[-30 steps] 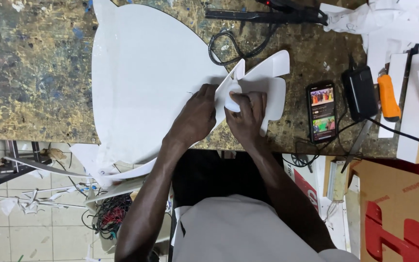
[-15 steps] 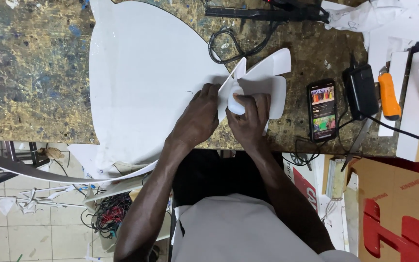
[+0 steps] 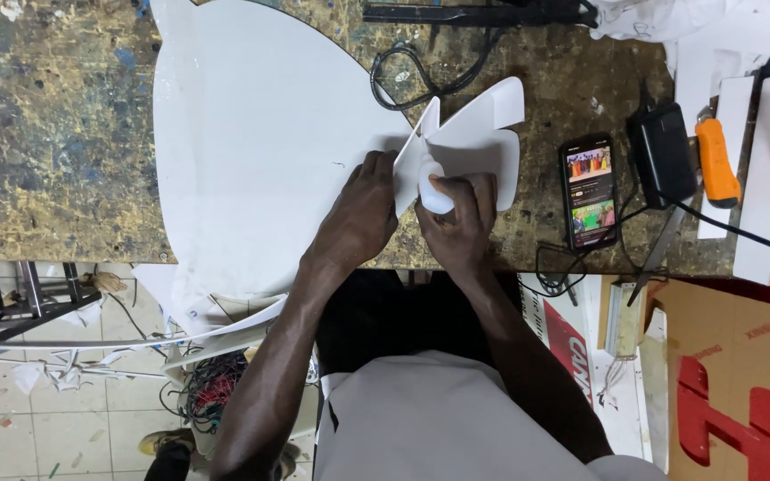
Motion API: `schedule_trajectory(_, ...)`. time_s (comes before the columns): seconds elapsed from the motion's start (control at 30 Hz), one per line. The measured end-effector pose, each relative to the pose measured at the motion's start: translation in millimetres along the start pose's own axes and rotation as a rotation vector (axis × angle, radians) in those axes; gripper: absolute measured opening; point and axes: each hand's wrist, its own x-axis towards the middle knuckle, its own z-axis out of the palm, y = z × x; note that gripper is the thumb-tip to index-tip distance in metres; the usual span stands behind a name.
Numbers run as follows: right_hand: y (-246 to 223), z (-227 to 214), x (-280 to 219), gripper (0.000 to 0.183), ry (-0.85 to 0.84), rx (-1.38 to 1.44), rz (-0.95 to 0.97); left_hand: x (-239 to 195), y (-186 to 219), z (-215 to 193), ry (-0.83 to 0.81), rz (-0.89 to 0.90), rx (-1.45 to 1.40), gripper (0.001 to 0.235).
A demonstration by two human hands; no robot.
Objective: Gluing and bonding foam strips to a foam base to create a 3D sign element, followed by trimming with a utility knife.
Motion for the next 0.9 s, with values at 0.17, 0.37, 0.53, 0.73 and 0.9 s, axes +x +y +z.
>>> schedule_trajectory(0.17, 7.2, 4.5, -1.1, 0.033, 0.02, 0.014, 0.017, 0.1, 11.2, -0.4, -0.008, -0.032, -0.015, 0.071)
schedule_trajectory(0.37, 39.8, 8.6, -90.1, 0.035, 0.198, 0.125, 0.389, 2.1, 23.3, 1.0, -0.001, -0.077, 0.017, 0.075)
schedule_trajectory(0.53, 54.0, -32.1, -27.3, 0.059, 0.422, 0.644, 0.693, 2.2, 32.3, 17.5, 0.04, -0.147, -0.019, 0.07)
schedule_trajectory(0.73, 103.5, -49.1, 28.0, 0.051, 0.225, 0.119, 0.45, 6.2, 52.4, 33.8, 0.04, -0.194, -0.019, 0.073)
schedule_trajectory(0.9, 178.6, -26.7, 47.2, 0.041, 0.189, 0.22, 0.462, 5.9, 39.8, 56.1, 0.076, -0.176, 0.071, 0.083)
